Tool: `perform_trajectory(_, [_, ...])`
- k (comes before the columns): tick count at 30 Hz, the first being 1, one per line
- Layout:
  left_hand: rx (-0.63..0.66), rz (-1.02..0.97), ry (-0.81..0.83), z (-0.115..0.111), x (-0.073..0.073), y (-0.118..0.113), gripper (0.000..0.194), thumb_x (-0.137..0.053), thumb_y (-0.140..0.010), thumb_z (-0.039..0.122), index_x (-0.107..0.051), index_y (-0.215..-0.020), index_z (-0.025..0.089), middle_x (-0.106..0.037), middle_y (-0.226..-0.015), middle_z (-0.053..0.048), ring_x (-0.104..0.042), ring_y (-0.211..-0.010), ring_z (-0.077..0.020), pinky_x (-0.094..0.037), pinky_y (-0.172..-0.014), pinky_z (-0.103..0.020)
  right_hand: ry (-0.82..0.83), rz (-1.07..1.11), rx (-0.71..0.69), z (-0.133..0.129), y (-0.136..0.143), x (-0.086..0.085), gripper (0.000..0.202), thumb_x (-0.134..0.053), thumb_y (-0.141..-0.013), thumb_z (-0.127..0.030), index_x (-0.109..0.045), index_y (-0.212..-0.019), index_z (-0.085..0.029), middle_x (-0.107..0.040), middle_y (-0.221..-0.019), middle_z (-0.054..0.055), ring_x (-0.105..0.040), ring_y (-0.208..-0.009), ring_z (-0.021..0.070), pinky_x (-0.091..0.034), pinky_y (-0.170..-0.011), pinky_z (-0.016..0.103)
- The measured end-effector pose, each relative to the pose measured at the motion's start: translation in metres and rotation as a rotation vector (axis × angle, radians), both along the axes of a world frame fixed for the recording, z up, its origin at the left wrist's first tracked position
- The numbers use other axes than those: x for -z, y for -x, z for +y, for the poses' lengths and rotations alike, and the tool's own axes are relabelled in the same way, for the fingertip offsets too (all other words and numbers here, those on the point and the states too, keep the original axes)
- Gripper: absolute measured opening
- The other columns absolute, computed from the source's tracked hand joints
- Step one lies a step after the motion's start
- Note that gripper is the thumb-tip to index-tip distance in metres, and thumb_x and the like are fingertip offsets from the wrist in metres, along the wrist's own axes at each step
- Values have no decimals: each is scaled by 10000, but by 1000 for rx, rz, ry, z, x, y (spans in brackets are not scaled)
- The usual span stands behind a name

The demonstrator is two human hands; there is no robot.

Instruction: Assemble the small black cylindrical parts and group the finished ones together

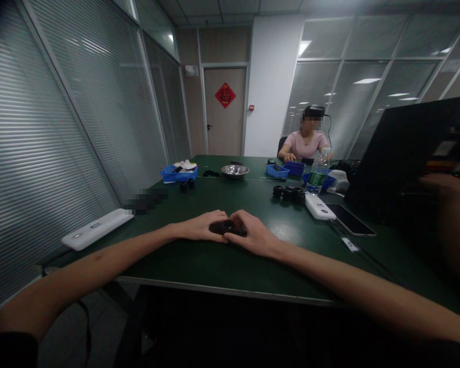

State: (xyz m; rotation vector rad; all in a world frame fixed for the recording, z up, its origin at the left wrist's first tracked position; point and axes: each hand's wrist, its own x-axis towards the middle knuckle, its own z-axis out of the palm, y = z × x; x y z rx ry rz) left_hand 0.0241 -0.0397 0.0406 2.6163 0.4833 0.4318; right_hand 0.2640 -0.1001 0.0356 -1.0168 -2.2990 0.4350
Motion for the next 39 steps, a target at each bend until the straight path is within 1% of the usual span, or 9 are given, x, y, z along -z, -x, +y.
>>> perform_trajectory(7, [-3,-11,-3,0,1,0,477,-676,-908,587,-628,-1179,198,-598,-1119,-69,-527,-1046,-234,-404,-930,-355,-42,-30,-39,-1,-1,-1,287,-643,-945,-354,-586,-1180,-200,-648,-1073,74,-600,-858,194,-513,-769,355])
perform_trajectory(14, [-11,3,5,-2,-1,1,467,-677,-902,594,-636,-1142,195,-594,-1113,-67,-524,-1034,-233,-405,-912,-351,11,14,-9,1,-1,2,303,-661,-932,-404,-567,-1136,-200,-655,-1033,62,-600,-824,189,-511,-718,340])
perform_trajectory(19, [-11,-4,-5,-1,0,1,486,-679,-904,591,-628,-1191,201,-599,-1122,-69,-527,-1037,-235,-403,-922,-358,-34,-31,-31,-1,-1,-1,272,-610,-962,-350,-572,-1186,-200,-652,-1097,80,-599,-862,196,-513,-777,363])
perform_trajectory(24, [-6,0,-9,-1,1,1,457,-680,-905,589,-634,-1125,191,-595,-1101,-63,-527,-1022,-227,-403,-907,-349,14,17,-7,-1,1,1,320,-675,-929,-405,-562,-1147,-200,-652,-1051,65,-607,-854,192,-512,-730,333])
perform_trajectory(26, [-1,-2,-11,-1,1,1,463,-681,-903,591,-635,-1133,192,-594,-1108,-66,-526,-1029,-229,-404,-904,-349,20,24,2,0,1,1,307,-672,-931,-414,-564,-1123,-201,-653,-1028,61,-605,-841,190,-510,-716,330])
perform_trajectory(33, [-12,-3,0,0,1,0,510,-670,-897,615,-630,-1204,209,-600,-1128,-72,-527,-1054,-246,-405,-917,-364,-9,0,-45,-1,-1,0,284,-627,-953,-357,-568,-1185,-203,-649,-1084,74,-604,-853,190,-525,-741,344])
perform_trajectory(39, [-2,-4,-8,0,1,0,468,-680,-897,598,-636,-1135,197,-592,-1091,-66,-526,-1014,-233,-402,-893,-350,8,2,23,1,1,3,343,-693,-915,-457,-563,-1107,-205,-651,-1000,54,-601,-827,193,-506,-713,337])
